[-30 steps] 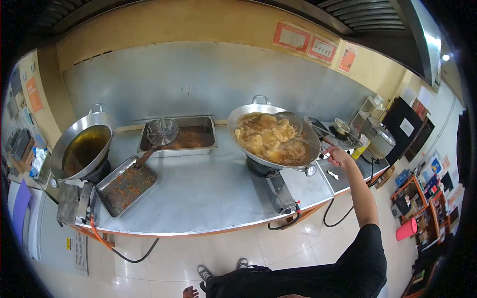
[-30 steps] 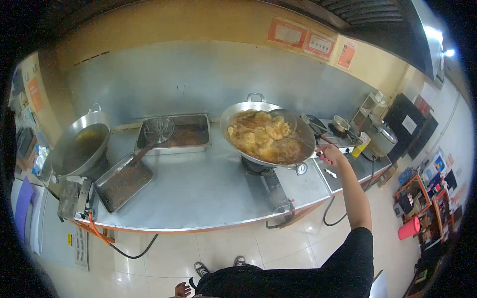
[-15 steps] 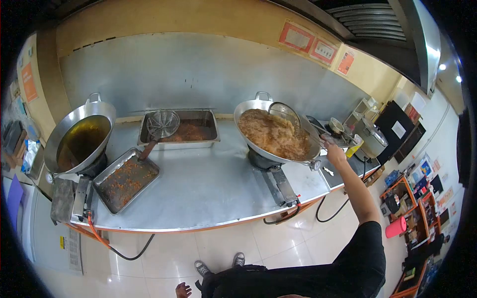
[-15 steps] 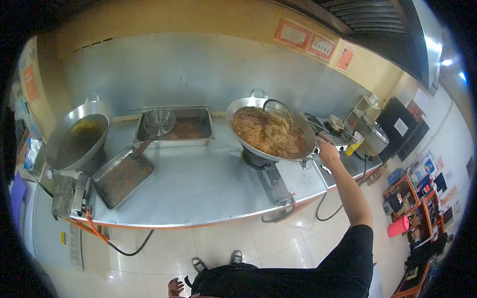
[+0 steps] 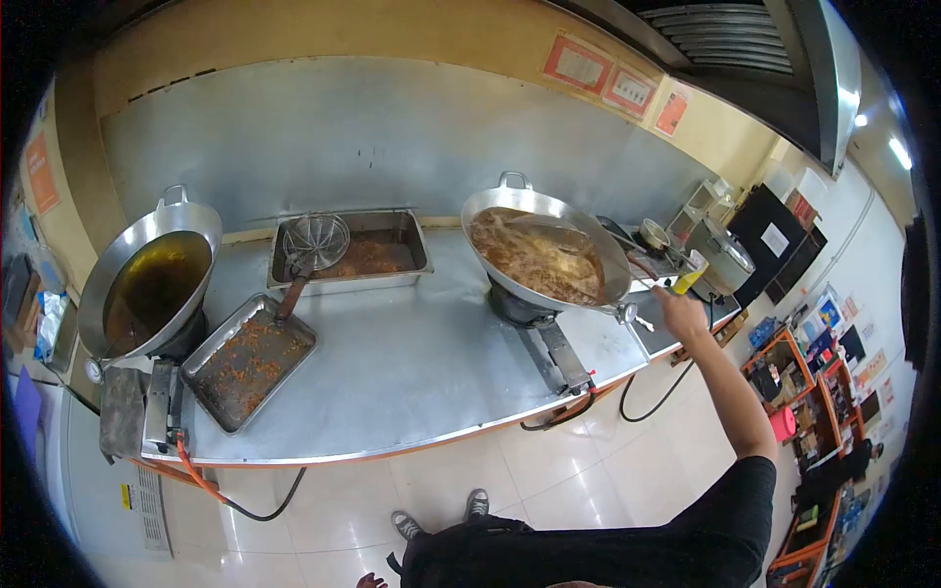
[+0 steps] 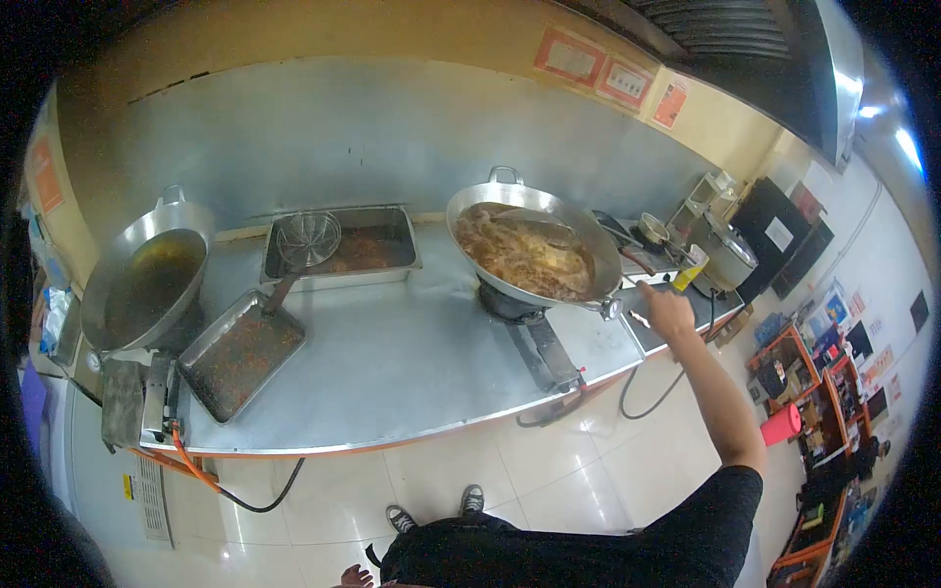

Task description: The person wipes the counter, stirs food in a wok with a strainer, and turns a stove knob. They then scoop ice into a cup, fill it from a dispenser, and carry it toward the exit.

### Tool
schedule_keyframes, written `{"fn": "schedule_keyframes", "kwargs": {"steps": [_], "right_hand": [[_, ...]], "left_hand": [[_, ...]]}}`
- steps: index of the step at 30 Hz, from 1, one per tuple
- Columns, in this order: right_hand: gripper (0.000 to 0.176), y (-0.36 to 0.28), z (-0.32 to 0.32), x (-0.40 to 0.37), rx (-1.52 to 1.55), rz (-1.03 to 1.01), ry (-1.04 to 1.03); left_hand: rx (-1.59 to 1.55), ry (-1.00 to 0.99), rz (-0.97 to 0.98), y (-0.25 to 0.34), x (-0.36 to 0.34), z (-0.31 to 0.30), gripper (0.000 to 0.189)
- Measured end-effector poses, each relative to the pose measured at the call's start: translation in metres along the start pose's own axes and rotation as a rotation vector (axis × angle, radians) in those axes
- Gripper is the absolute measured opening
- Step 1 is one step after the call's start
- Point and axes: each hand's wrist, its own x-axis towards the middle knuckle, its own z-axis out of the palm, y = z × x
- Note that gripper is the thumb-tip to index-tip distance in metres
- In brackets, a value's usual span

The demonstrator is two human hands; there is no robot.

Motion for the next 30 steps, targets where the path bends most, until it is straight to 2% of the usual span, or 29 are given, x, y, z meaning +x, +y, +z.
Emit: {"fn": "schedule_keyframes", "kwargs": {"steps": [6,8,10,13,16,17,20,24,27,30], "right_hand": [[0.047,0.01,-0.011,-0.004,0.071,-0.029,0.242],[0.045,-0.011,-0.021,-0.001,0.063,-0.027,0.256],[0.043,-0.037,-0.034,0.003,0.057,-0.027,0.271],[0.044,-0.056,-0.024,0.025,-0.077,-0.062,0.201],[0.048,-0.056,-0.032,0.03,-0.052,-0.111,0.265],[0.051,-0.054,-0.034,0.034,-0.045,-0.129,0.288],[0.05,-0.027,-0.029,0.05,-0.063,-0.279,0.288],[0.046,-0.037,-0.05,0.053,-0.175,-0.475,0.224],[0.046,-0.061,-0.039,0.069,-0.358,-0.566,0.124],[0.046,-0.083,-0.05,0.066,-0.351,-0.55,0.06]], "left_hand": [[-0.017,-0.023,-0.006,0.01,0.007,-0.014,0.042],[-0.074,-0.031,-0.02,0.018,0.013,-0.016,0.042],[0.075,0.039,0.073,0.049,-0.006,-0.002,0.042],[0.094,0.038,0.159,0.079,-0.032,0.015,0.042],[0.042,0.044,0.2,0.087,-0.042,0.019,0.042],[0.027,0.039,0.198,0.077,-0.026,0.009,0.042],[0.01,0.066,0.116,0.051,-0.006,-0.005,0.042],[0.019,0.04,0.057,0.038,-0.012,-0.001,0.043],[0.029,0.023,0.064,0.037,-0.017,0.001,0.044],[0.029,-0.006,0.119,0.04,-0.024,-0.005,0.045]]}}
